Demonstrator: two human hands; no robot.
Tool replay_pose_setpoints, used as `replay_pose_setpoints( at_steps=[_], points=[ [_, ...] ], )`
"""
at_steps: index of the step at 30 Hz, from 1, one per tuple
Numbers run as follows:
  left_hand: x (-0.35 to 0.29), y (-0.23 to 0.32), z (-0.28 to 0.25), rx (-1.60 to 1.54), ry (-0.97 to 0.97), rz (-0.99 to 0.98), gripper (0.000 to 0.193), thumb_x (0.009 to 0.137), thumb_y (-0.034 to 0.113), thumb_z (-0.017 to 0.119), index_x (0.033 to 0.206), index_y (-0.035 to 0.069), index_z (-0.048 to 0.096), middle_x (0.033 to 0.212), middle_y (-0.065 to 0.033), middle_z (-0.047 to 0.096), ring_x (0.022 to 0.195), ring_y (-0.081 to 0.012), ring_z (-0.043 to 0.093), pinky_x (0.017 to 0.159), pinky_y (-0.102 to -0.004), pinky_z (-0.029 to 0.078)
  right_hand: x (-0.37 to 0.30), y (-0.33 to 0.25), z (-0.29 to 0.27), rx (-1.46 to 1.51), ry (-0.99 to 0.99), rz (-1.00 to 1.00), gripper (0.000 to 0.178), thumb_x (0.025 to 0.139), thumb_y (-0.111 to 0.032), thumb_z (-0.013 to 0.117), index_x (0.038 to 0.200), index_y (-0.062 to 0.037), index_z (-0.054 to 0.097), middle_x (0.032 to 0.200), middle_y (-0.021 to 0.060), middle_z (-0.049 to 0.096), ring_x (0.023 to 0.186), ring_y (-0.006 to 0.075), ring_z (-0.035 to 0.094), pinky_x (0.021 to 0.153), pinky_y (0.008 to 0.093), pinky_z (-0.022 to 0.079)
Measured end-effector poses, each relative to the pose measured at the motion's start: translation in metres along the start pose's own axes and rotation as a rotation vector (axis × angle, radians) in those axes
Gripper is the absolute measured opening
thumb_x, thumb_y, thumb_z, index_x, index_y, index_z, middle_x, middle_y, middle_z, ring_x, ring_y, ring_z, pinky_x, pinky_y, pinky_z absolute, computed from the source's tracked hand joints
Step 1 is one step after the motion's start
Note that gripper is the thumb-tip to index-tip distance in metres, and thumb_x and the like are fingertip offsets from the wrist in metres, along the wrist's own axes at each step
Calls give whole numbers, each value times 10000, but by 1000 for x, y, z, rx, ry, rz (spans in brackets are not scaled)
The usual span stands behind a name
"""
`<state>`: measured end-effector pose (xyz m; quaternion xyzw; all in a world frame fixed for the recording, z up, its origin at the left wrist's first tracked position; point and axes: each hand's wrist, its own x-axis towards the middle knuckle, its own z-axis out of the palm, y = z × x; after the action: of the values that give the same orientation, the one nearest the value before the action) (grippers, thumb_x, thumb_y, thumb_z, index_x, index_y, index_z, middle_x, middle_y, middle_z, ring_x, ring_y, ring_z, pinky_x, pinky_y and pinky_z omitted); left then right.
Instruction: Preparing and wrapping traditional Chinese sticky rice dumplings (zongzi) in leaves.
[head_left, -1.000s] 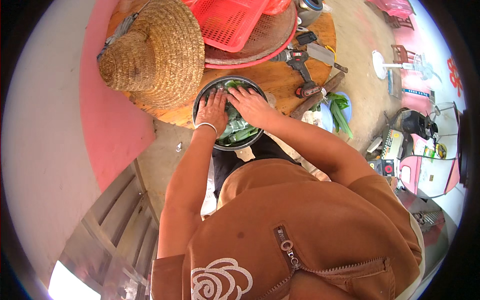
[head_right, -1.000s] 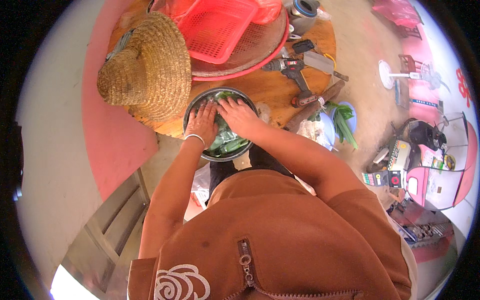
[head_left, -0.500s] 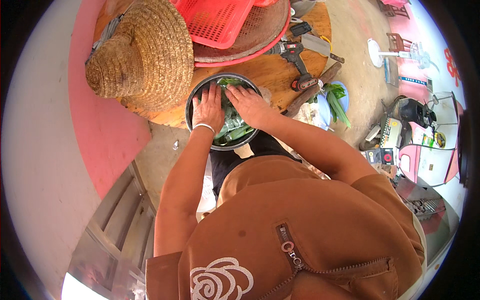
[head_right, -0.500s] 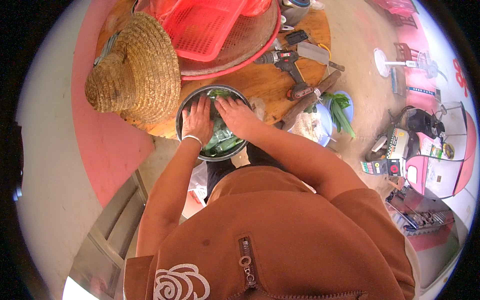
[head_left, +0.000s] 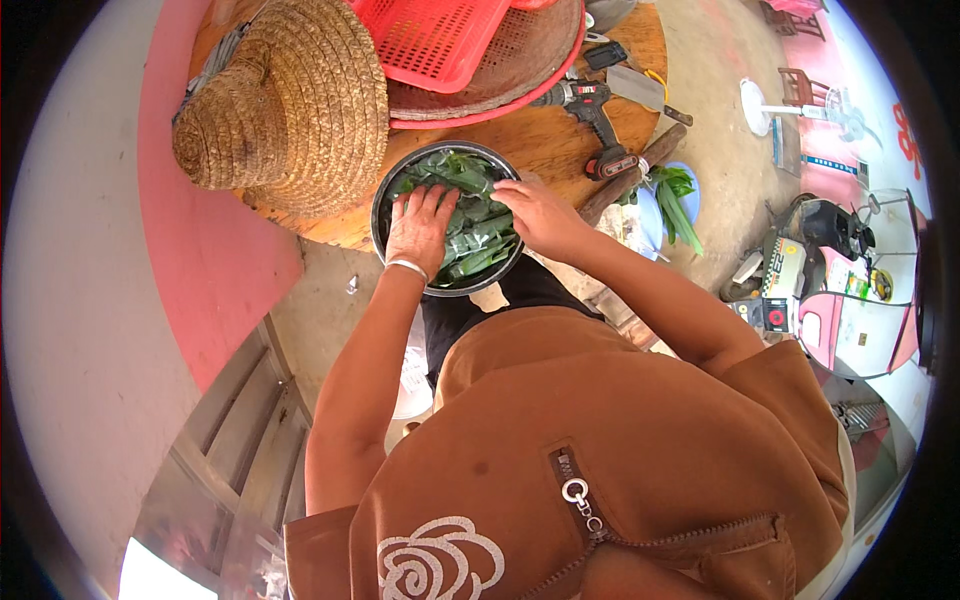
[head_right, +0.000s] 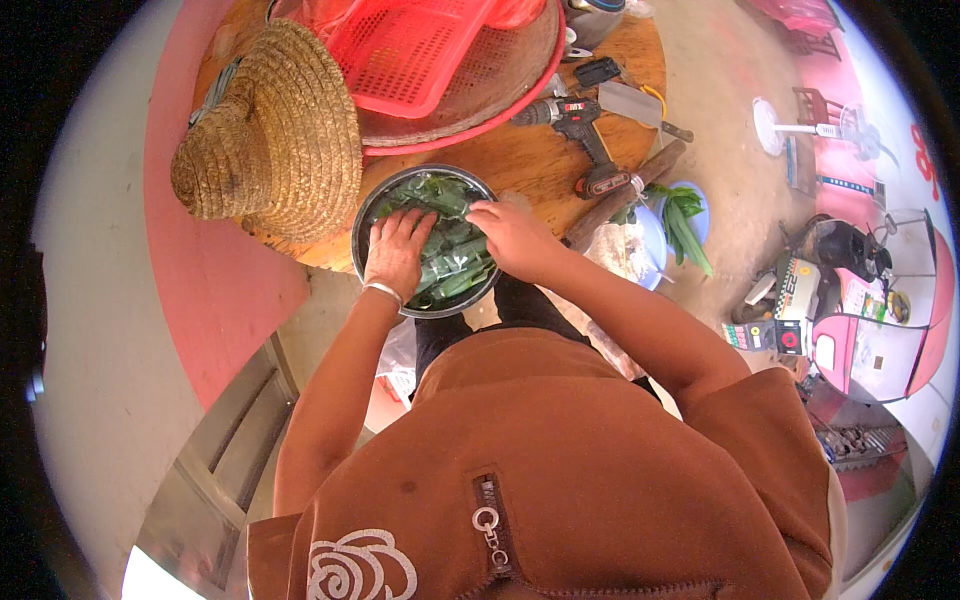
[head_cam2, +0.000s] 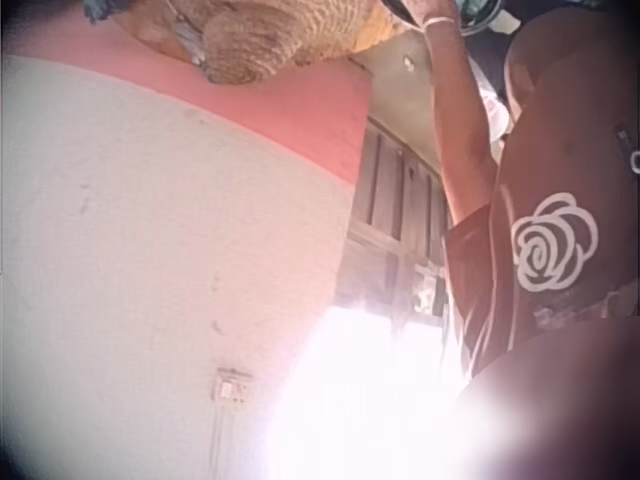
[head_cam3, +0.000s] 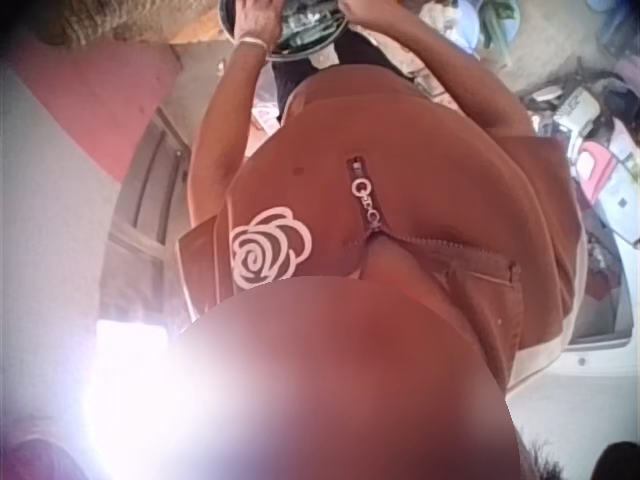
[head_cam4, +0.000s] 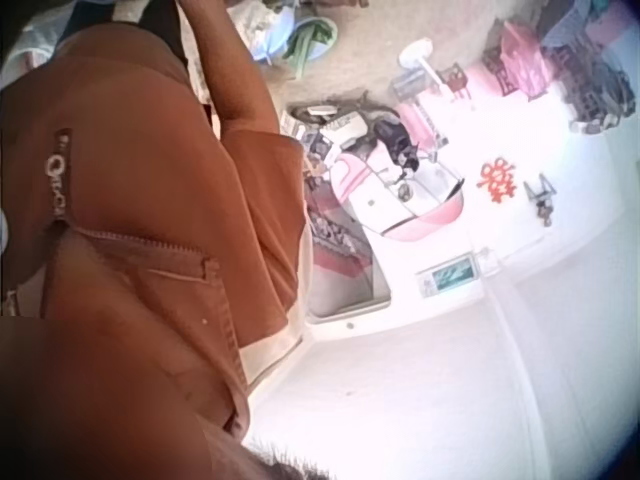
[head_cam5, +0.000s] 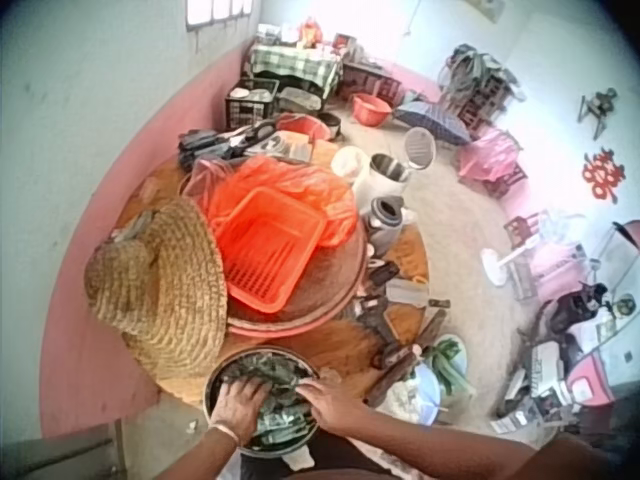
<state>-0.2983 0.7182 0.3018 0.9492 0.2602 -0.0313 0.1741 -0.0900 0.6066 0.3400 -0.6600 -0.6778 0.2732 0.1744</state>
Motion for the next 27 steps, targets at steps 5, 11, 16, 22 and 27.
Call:
replay_pose_setpoints(
  at_steps=[5, 11, 16, 22, 27],
  points=[
    [24, -14, -5, 88, -100, 143, 462, 833, 100, 543, 1289, 171, 550, 1188, -68, 551, 1133, -235, 517, 1015, -399, 369, -18, -6, 2, 71, 42, 57, 317, 786, 26, 560, 1096, -33, 594, 1212, 130, 597, 1058, 337, 589, 898, 428, 490],
    [35, -15, -14, 137, -164, 348, 226, 827, 105, 556, 1052, 126, 575, 1050, -55, 556, 1081, -231, 547, 941, -372, 462, -33, 2, 5, 113, 98, 105, 282, 799, 19, 566, 1075, -34, 594, 1184, 130, 608, 1055, 338, 587, 897, 420, 489],
    [37, -25, -1, 34, -52, 330, 210, 809, 88, 551, 1016, 114, 573, 997, -82, 554, 1003, -251, 584, 857, -372, 513, -40, 10, 7, 141, 133, 128, 272, 800, -2, 567, 1067, -49, 590, 1137, 123, 621, 1031, 342, 592, 887, 423, 492],
    [33, -17, 8, -45, 20, 103, 199, 842, 106, 586, 1039, 97, 562, 1009, -93, 545, 982, -279, 593, 844, -389, 515, -33, -1, 4, 171, 143, 91, 263, 785, 6, 562, 1040, -48, 600, 1094, 125, 633, 1025, 340, 594, 880, 422, 486],
    [36, -11, -10, -130, -10, 12, 235, 862, 127, 617, 1084, 82, 556, 1091, -115, 536, 1035, -293, 579, 855, -390, 515, -24, 0, 10, 218, 126, 92, 278, 799, 33, 542, 1060, -41, 601, 1107, 121, 634, 1030, 331, 593, 910, 416, 481]
  ],
)
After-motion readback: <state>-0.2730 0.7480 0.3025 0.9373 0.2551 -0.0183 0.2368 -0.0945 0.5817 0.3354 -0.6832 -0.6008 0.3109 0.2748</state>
